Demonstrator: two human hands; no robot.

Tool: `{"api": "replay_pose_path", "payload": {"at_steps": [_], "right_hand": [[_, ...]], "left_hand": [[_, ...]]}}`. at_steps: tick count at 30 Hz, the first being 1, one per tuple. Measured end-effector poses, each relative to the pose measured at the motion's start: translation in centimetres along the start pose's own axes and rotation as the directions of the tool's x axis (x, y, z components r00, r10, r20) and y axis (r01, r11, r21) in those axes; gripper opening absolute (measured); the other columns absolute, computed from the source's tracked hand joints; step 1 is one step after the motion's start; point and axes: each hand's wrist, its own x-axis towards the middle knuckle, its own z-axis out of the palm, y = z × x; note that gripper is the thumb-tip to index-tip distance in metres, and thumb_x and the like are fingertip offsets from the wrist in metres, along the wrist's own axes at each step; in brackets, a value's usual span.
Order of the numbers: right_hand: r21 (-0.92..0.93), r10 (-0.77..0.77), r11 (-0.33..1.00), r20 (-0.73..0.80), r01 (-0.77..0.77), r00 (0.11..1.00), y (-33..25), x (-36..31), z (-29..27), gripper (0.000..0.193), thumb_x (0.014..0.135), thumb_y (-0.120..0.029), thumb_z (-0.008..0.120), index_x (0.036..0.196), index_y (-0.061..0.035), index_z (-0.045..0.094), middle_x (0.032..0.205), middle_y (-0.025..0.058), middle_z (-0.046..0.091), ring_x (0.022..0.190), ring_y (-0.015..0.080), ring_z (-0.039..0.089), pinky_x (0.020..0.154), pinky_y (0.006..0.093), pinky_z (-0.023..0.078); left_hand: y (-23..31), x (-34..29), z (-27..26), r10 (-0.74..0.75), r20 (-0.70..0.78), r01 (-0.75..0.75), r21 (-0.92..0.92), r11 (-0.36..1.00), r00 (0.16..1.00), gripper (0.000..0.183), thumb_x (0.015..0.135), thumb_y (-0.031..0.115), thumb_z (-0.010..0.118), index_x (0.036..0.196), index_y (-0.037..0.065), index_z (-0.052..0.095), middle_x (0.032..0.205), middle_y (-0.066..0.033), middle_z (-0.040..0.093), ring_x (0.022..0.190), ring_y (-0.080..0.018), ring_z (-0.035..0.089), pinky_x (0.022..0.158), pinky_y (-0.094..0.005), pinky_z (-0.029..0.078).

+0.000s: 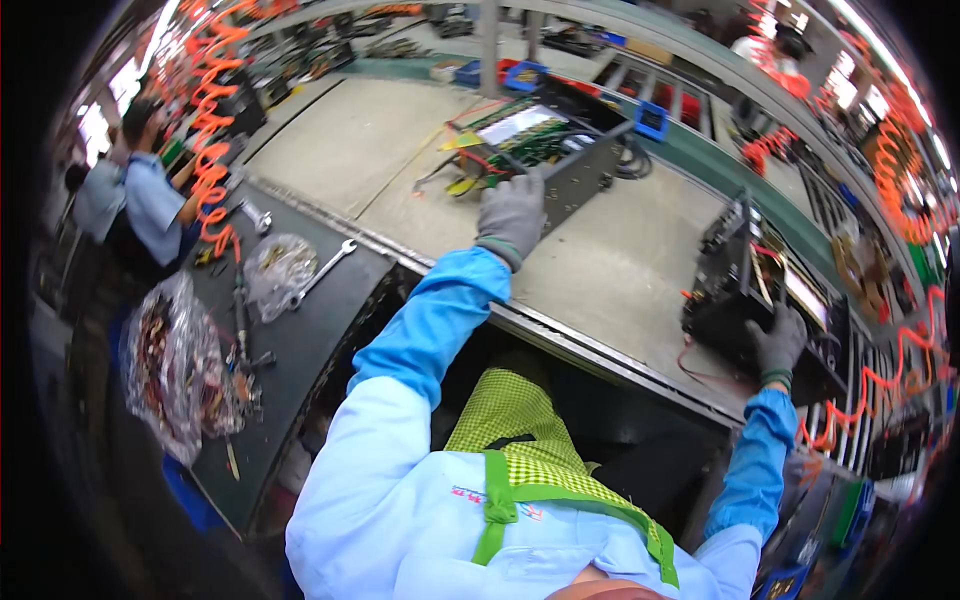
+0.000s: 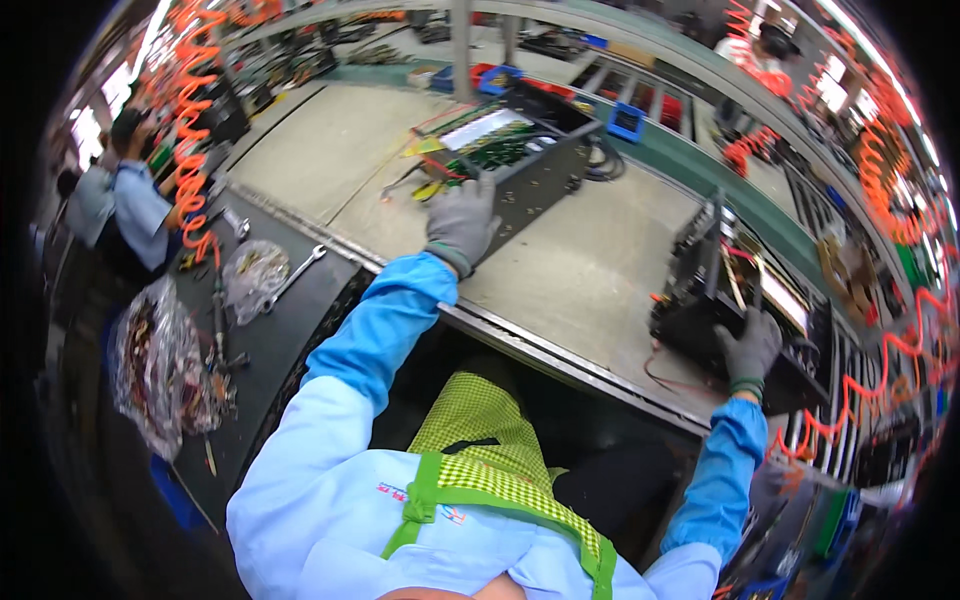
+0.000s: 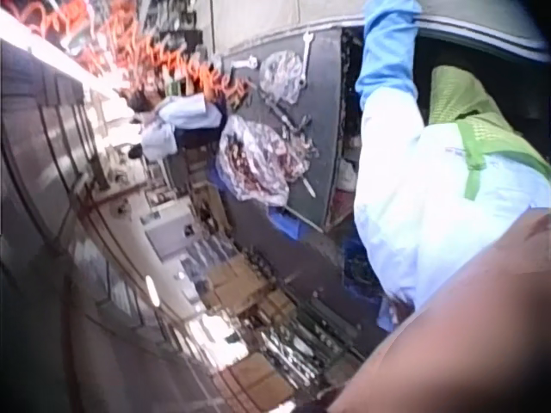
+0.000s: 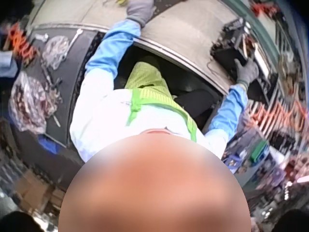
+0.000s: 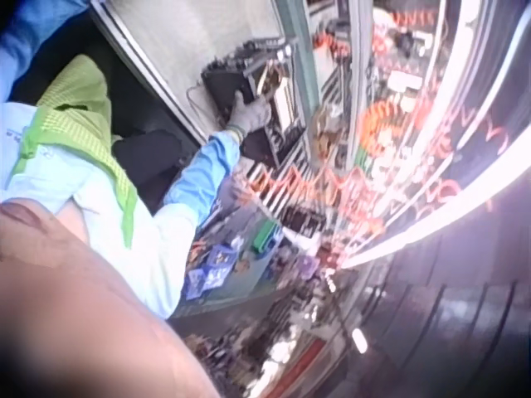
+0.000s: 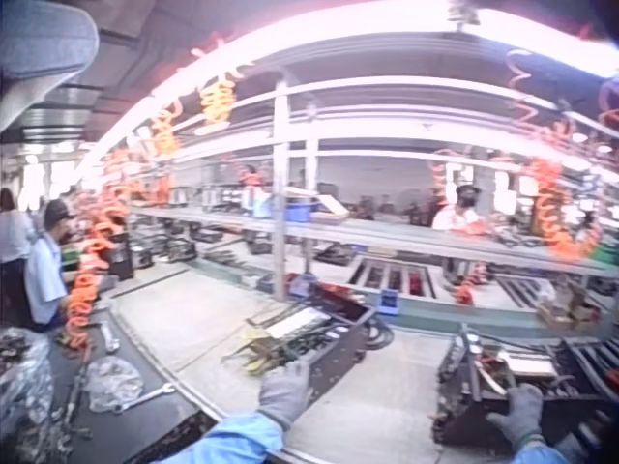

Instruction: The person assembles an electronic device on a workbench, using a wrench to tighten bolts and a screwdriver to secure components. They manipulate wires and circuit boards, then use a pneumatic screwdriver to fasten the casing of the device.

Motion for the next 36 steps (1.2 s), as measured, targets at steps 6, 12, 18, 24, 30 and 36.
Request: {"api": "replay_pose_path", "payload": {"at_steps": [6,12,18,24,30,36], "right_hand": [[0.013,-0.087,0.996,-0.082,0.089,0.993,0.3,0.4,0.6,0.058,0.065,-0.034,0.076,0.112,-0.0052,0.056,0.115,0.0157,0.056,0.115,0.0346,0.048,0.099,0.0447,0.036],[0.003,-0.113,0.993,-0.182,0.116,0.977,2.1,-0.1,2.1,0.057,0.063,-0.029,0.078,0.109,-0.0048,0.055,0.110,0.0159,0.056,0.109,0.0348,0.050,0.095,0.0446,0.038],[-0.013,-0.049,0.999,-0.085,0.048,0.995,3.1,0.1,2.3,0.061,0.064,-0.037,0.076,0.110,-0.0038,0.055,0.117,0.0193,0.054,0.117,0.0371,0.046,0.100,0.0462,0.034],[-0.070,-0.034,0.997,-0.078,0.028,0.996,2.0,0.4,2.1,0.060,0.062,-0.035,0.076,0.109,-0.0035,0.054,0.116,0.0184,0.055,0.118,0.0358,0.045,0.100,0.0455,0.034],[-0.051,-0.025,0.999,-0.154,0.018,0.988,1.7,0.1,2.5,0.060,0.061,-0.032,0.078,0.108,-0.0048,0.054,0.115,0.0175,0.055,0.119,0.0352,0.045,0.100,0.0453,0.033],[-0.044,-0.066,0.997,-0.175,0.059,0.982,0.6,-0.3,2.1,0.058,0.061,-0.031,0.078,0.107,-0.0055,0.054,0.113,0.0154,0.055,0.117,0.0354,0.045,0.099,0.0448,0.034]], "left_hand": [[-9.6,2.4,1.2,-0.009,0.093,0.008,0.019,1.000,0.996,0.047,0.077,0.038,0.068,0.110,0.009,0.052,0.099,-0.0107,0.060,0.091,-0.0279,0.061,0.075,-0.0410,0.049],[-22.0,3.3,1.4,0.046,0.147,-0.050,0.022,0.999,0.988,0.051,0.077,0.041,0.068,0.115,0.011,0.053,0.107,-0.0127,0.060,0.099,-0.0321,0.059,0.082,-0.0417,0.048],[-33.5,4.9,0.9,-0.215,0.343,0.123,0.272,0.954,0.914,0.058,0.078,0.048,0.066,0.123,0.014,0.052,0.121,-0.0119,0.057,0.117,-0.0303,0.051,0.101,-0.0493,0.033],[-31.3,6.9,-1.0,-0.459,0.397,0.261,0.458,0.850,0.795,0.069,0.078,0.047,0.062,0.138,0.019,0.040,0.137,-0.0089,0.047,0.133,-0.0326,0.033,0.107,-0.0593,0.021],[-22.4,8.4,1.7,-0.171,0.322,0.078,0.282,0.956,0.931,0.079,0.078,0.051,0.062,0.143,0.017,0.032,0.140,-0.0123,0.042,0.131,-0.0308,0.036,0.108,-0.0558,0.023],[-21.5,9.7,4.0,-0.302,0.238,0.233,0.280,0.931,0.923,0.079,0.073,0.050,0.070,0.138,0.016,0.039,0.132,-0.0148,0.046,0.123,-0.0330,0.043,0.108,-0.0510,0.022]]}}
